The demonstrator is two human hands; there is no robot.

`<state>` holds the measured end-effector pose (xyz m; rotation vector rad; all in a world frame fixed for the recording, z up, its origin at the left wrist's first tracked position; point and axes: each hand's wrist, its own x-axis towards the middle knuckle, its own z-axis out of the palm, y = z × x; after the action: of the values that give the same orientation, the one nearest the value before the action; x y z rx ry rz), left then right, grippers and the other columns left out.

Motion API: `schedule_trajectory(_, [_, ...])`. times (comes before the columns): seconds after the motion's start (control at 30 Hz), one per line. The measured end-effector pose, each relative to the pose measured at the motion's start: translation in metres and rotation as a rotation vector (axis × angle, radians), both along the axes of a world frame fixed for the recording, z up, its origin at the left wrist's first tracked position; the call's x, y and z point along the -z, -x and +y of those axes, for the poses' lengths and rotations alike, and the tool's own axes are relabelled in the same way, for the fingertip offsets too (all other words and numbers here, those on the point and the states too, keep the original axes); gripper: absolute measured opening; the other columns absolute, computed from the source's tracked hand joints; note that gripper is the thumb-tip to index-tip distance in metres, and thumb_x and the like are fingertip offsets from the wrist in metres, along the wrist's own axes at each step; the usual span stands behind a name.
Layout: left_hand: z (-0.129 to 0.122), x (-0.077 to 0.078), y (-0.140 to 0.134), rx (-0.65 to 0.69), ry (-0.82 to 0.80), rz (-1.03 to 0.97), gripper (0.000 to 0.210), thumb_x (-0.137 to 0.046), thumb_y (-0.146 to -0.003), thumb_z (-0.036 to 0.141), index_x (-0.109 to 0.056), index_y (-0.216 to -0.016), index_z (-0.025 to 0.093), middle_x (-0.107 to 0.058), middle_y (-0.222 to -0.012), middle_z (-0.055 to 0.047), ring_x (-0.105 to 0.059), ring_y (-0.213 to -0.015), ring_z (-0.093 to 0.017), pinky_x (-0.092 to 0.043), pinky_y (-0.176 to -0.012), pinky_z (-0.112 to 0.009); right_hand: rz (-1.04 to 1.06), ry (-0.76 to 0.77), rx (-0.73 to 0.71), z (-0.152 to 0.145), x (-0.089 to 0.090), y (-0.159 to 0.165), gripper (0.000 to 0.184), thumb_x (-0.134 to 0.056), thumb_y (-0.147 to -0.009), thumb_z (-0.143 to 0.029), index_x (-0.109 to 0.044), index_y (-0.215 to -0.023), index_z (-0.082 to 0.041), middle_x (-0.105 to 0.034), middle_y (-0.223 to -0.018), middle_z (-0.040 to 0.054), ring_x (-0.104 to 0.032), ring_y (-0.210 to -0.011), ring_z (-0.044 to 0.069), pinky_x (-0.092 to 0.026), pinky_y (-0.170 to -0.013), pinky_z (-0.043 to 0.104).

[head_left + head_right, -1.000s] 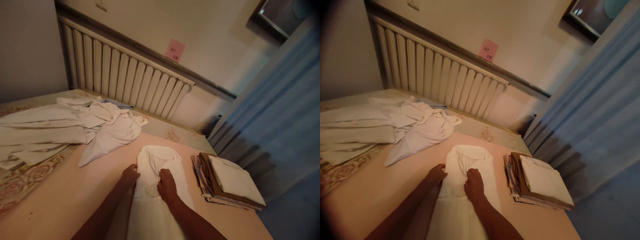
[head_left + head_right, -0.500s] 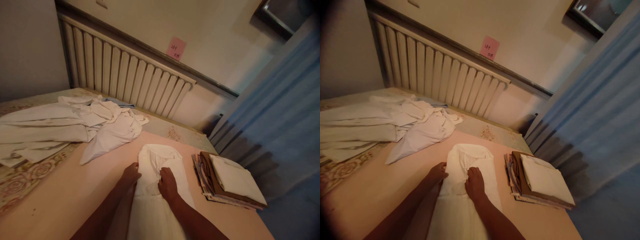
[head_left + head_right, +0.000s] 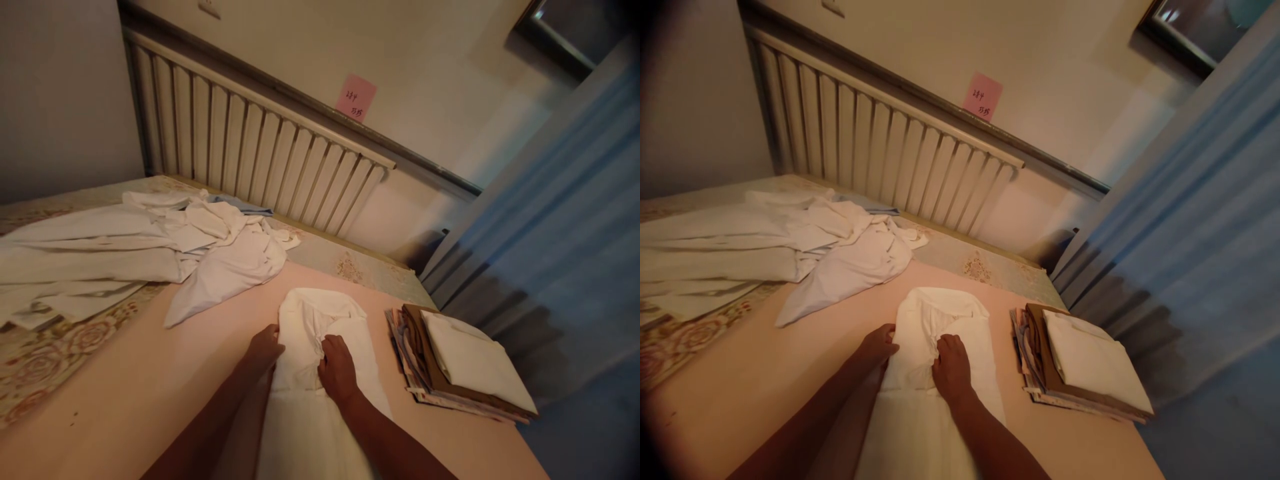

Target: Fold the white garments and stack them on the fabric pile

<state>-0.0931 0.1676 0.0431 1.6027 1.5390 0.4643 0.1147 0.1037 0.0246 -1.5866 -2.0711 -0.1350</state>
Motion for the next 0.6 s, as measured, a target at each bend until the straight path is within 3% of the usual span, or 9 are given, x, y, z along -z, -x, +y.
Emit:
schedule_trajectory(0.3, [-0.0031, 0.0008, 0.0057, 0.065, 0.014, -0.046, 0.057, -0.061, -0.066, 0.013, -0.055, -0.122, 0.016, -0.072, -0.092, -0.004, -0.067, -0.084, -0.019, -0.046, -0.066, -0.022, -0.002, -0.005, 0.008, 0.0007, 0.0011, -0.0002, 0.030, -0.041, -0.060, 0.000, -0.050, -0.079, -0.021, -0.053, -0.091, 0.0047, -0.043, -0.089, 0.021, -0.040, -0.080, 0.036])
schedule_trajectory(0.6, [-0.0070, 0.0019, -0.0001, 0.045, -0.038, 0.003, 0.056, -0.059, -0.063, 0.010, -0.057, -0.119, 0.016, -0.070, -0.096, -0.003, -0.064, -0.090, -0.018, -0.044, -0.069, -0.021, 0.010, -0.001, 0.003, 0.0013, 0.0036, -0.0014, 0.030, -0.040, -0.059, 0.000, -0.048, -0.078, -0.022, -0.051, -0.090, 0.0048, -0.043, -0.088, 0.022, -0.039, -0.079, 0.037])
